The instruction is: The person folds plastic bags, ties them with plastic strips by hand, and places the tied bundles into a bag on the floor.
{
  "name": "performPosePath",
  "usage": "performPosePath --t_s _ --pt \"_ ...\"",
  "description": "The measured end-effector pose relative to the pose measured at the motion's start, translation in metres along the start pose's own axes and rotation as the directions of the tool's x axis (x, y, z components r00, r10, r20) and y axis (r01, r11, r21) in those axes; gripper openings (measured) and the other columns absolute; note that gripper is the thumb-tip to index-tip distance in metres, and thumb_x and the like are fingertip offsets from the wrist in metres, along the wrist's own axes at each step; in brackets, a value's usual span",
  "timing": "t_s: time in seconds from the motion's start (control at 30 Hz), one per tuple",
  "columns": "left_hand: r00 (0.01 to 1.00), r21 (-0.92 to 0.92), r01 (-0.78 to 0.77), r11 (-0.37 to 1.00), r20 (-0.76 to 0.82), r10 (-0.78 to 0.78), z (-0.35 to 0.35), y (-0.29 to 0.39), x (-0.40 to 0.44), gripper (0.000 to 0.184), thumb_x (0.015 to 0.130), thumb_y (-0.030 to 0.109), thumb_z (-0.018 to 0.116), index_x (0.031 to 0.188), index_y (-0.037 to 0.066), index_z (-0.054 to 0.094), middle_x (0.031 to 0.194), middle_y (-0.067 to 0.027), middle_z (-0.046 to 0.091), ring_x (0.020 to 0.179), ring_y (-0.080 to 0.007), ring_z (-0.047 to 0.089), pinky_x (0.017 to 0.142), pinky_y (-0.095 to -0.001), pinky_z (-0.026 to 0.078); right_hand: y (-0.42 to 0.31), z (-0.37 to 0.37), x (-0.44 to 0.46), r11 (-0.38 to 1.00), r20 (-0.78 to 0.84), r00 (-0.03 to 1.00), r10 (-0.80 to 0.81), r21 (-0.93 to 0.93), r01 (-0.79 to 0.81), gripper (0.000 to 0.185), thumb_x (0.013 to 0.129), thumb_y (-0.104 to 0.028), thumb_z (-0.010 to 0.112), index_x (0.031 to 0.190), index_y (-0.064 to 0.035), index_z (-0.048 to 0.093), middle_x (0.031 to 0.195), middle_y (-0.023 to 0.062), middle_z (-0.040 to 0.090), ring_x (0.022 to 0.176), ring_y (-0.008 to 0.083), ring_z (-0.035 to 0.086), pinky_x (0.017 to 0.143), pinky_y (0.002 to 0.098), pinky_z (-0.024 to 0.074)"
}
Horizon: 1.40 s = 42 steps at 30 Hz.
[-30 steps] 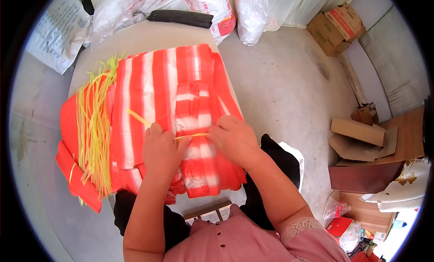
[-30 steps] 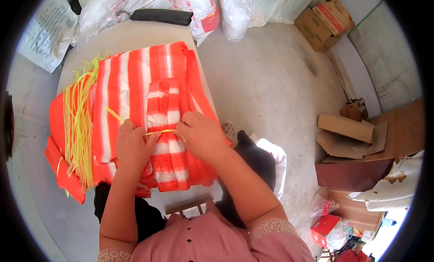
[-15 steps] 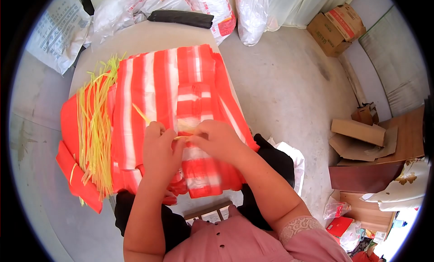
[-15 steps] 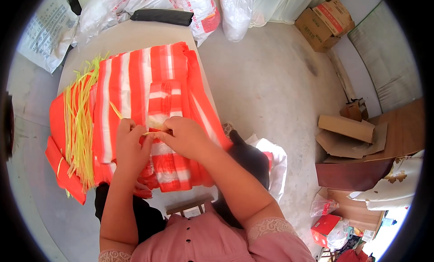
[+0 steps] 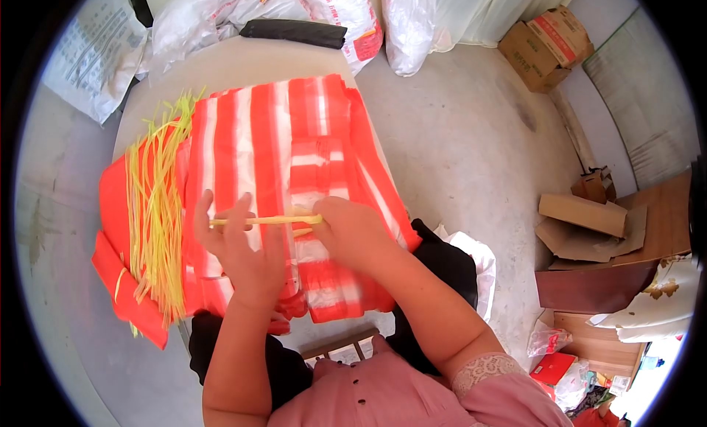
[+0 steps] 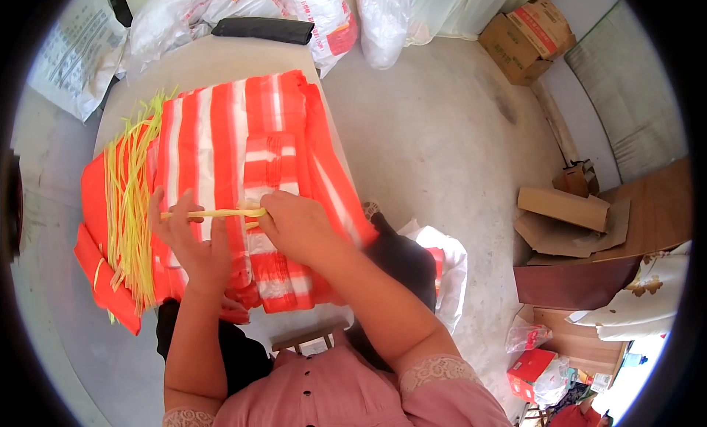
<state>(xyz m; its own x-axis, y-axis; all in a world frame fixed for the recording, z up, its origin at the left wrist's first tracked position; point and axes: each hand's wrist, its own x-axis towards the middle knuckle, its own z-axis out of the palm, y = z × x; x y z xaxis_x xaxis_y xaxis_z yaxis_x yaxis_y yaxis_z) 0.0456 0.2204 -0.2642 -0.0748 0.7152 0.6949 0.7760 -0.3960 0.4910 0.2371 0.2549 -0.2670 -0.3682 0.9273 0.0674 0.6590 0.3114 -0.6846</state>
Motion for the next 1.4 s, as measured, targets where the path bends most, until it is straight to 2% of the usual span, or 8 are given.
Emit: performPosePath --t_s 0.2,0.43,0.53,0.63,0.83,1.03,1.23,1.4 --pt "0.999 -0.046 0.007 0.999 -0.034 -0.009 0.003 -0.003 -0.002 0.073 0.089 0.004 0.075 0.152 0.003 0.037 0.163 -0.0200 0.022 0.112 -0.0260 0.059 0.092 -0.0375 0.051 -0.002 -0.009 0.002 0.989 0.061 0.995 0.074 0.125 -0.081 0.022 0.101 -0.022 0.056 0.100 -0.0013 0.063 0.095 0.0198 0.067 0.090 0.0406 0.065 0.080 0.0506 0.0517" --pt "0.795 -0.641 0.505 0.577 0.087 -0.600 0.012 0.007 0.011 0.078 0.087 0.001 0.076 0.156 0.005 0.041 0.161 -0.0142 0.039 0.118 -0.0276 0.058 0.095 -0.0378 0.051 0.004 -0.005 0.004 0.989 0.054 0.995 0.080 0.117 -0.086 0.030 0.107 -0.029 0.052 0.103 -0.0016 0.064 0.095 0.0215 0.067 0.091 0.0419 0.066 0.080 0.0508 0.0518" --pt "0.954 -0.093 0.032 0.995 0.301 -0.003 0.014 -0.003 0.014 0.064 0.087 -0.001 0.073 0.148 0.008 0.055 0.149 -0.0116 0.057 0.116 -0.0293 0.058 0.094 -0.0382 0.051 0.001 -0.005 0.001 0.954 0.115 0.978 0.176 0.226 -0.198 0.030 0.107 -0.031 0.053 0.106 -0.0030 0.065 0.094 0.0204 0.068 0.091 0.0413 0.066 0.080 0.0494 0.0518" --pt "0.937 -0.080 0.025 0.996 0.351 0.004 0.026 0.014 0.007 0.040 0.079 -0.004 0.076 0.118 0.007 0.075 0.133 -0.0091 0.066 0.108 -0.0294 0.059 0.090 -0.0391 0.052 0.010 0.001 0.000 0.948 -0.042 0.999 -0.006 0.317 0.019 0.029 0.108 -0.032 0.053 0.111 -0.0052 0.064 0.096 0.0189 0.069 0.091 0.0398 0.066 0.081 0.0471 0.0519" --pt "0.918 -0.096 0.094 0.991 0.394 -0.049 0.032 0.007 0.006 0.015 0.081 0.001 0.079 0.094 0.001 0.073 0.092 -0.0061 0.066 0.092 -0.0251 0.060 0.079 -0.0374 0.050 0.007 -0.012 0.003 0.933 0.144 0.983 0.113 0.326 -0.155 0.020 0.103 -0.021 0.063 0.114 -0.0043 0.062 0.099 0.0178 0.069 0.088 0.0347 0.067 0.077 0.0417 0.0529" --pt "0.739 -0.251 0.601 0.759 0.535 -0.408 0.033 0.008 0.003 0.011 0.094 0.008 0.068 0.089 -0.001 0.067 0.087 -0.0157 0.063 0.085 -0.0358 0.059 0.078 -0.0429 0.049 0.005 -0.023 0.004 0.867 0.202 0.971 0.125 0.454 -0.206 0.019 0.095 -0.012 0.071 0.110 -0.0044 0.063 0.101 0.0139 0.071 0.090 0.0341 0.068 0.078 0.0408 0.0539" --pt "0.866 -0.179 0.252 0.951 0.480 -0.139 0.039 0.001 -0.002 0.015 0.099 0.013 0.062 0.092 0.000 0.063 0.088 -0.0192 0.062 0.087 -0.0406 0.059 0.077 -0.0494 0.047 0.014 0.001 0.002 0.956 -0.194 0.956 -0.220 0.153 0.251 0.032 0.087 -0.001 0.069 0.119 -0.0067 0.067 0.104 0.0116 0.070 0.096 0.0325 0.067 0.083 0.0405 0.0571" --pt "0.875 -0.076 0.099 0.992 0.481 -0.050 0.028 0.013 0.002 0.007 0.097 0.007 0.066 0.096 0.001 0.064 0.087 -0.0168 0.060 0.087 -0.0373 0.059 0.076 -0.0462 0.048 0.019 0.009 0.003 0.936 -0.279 0.897 -0.342 -0.016 0.352 0.033 0.085 0.002 0.070 0.117 -0.0069 0.073 0.106 0.0106 0.069 0.103 0.0320 0.066 0.085 0.0407 0.0579"
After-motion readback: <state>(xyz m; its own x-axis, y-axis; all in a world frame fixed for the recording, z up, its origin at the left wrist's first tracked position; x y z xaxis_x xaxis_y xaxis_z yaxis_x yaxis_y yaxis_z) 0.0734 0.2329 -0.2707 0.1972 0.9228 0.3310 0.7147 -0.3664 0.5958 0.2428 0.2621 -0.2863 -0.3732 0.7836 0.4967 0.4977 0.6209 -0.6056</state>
